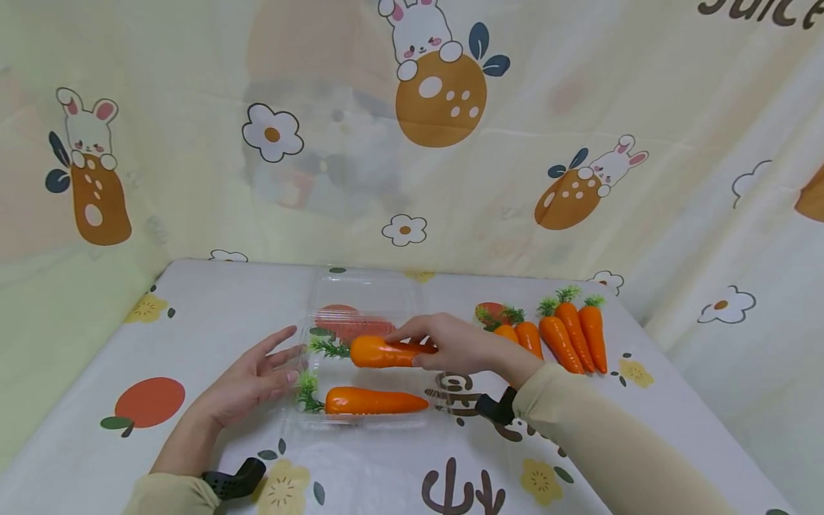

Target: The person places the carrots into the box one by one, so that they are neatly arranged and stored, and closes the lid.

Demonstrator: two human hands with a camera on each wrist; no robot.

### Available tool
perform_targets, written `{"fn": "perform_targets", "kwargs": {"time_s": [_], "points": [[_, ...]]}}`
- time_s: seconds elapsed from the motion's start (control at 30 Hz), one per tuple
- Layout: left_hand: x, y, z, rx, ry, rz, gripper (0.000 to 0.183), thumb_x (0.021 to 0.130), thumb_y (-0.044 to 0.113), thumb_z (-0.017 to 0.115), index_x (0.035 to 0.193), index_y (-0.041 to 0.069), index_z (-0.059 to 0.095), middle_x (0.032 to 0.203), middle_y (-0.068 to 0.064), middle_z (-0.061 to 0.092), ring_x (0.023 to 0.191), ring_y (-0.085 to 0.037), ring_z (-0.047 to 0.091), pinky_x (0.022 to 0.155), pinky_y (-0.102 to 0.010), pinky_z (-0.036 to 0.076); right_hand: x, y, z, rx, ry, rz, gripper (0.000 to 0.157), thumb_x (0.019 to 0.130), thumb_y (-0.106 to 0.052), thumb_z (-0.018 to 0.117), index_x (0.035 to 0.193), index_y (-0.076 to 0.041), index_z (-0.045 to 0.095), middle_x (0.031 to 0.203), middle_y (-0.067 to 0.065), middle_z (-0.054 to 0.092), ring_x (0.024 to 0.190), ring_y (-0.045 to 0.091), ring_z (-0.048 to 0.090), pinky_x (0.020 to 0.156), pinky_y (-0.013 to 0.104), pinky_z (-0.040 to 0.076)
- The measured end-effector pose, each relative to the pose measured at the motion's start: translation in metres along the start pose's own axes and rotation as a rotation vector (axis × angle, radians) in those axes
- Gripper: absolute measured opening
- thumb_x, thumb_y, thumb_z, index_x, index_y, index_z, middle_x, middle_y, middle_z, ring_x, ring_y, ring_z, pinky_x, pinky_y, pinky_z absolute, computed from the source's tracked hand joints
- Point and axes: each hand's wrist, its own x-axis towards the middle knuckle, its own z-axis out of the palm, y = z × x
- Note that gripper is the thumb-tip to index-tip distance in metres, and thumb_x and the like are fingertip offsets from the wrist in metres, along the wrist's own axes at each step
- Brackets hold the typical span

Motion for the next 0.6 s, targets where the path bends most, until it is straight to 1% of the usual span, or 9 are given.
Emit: {"fn": "perform_targets", "kwargs": {"time_s": [0.17, 0.37, 0.6], "points": [[0.0, 0.0, 0.0, -0.005, 0.001, -0.002, 0.086, 0.101, 0.012, 0.062, 0.165, 0.009, 0.005, 0.166, -0.031, 0.02, 0.149, -0.049, 0.034, 0.111, -0.045, 0.048, 0.008, -0.006, 0.004, 0.003, -0.028, 0.024, 0.044, 0.097, -0.001, 0.065, 0.139, -0.014, 0.065, 0.134, 0.004, 0.066, 0.109, 0.019, 0.062, 0.097, 0.033, 0.059], [0.0, 0.0, 0.001, 0.009, 0.005, 0.003, 0.087, 0.1, 0.012, 0.062, 0.165, 0.009, 0.005, 0.165, -0.032, 0.02, 0.147, -0.05, 0.037, 0.111, -0.047, 0.048, 0.016, -0.009, 0.006, -0.019, -0.064, 0.01, 0.043, 0.097, -0.001, 0.065, 0.137, -0.014, 0.066, 0.129, 0.002, 0.068, 0.107, 0.017, 0.061, 0.096, 0.03, 0.058], [-0.001, 0.0, 0.001, 0.023, 0.009, 0.005, 0.087, 0.1, 0.015, 0.064, 0.165, 0.009, 0.006, 0.165, -0.032, 0.02, 0.147, -0.05, 0.037, 0.112, -0.051, 0.046, 0.026, -0.01, 0.008, -0.036, -0.105, -0.005, 0.042, 0.097, 0.0, 0.065, 0.136, -0.015, 0.068, 0.126, -0.001, 0.069, 0.105, 0.015, 0.061, 0.095, 0.026, 0.057]]}}
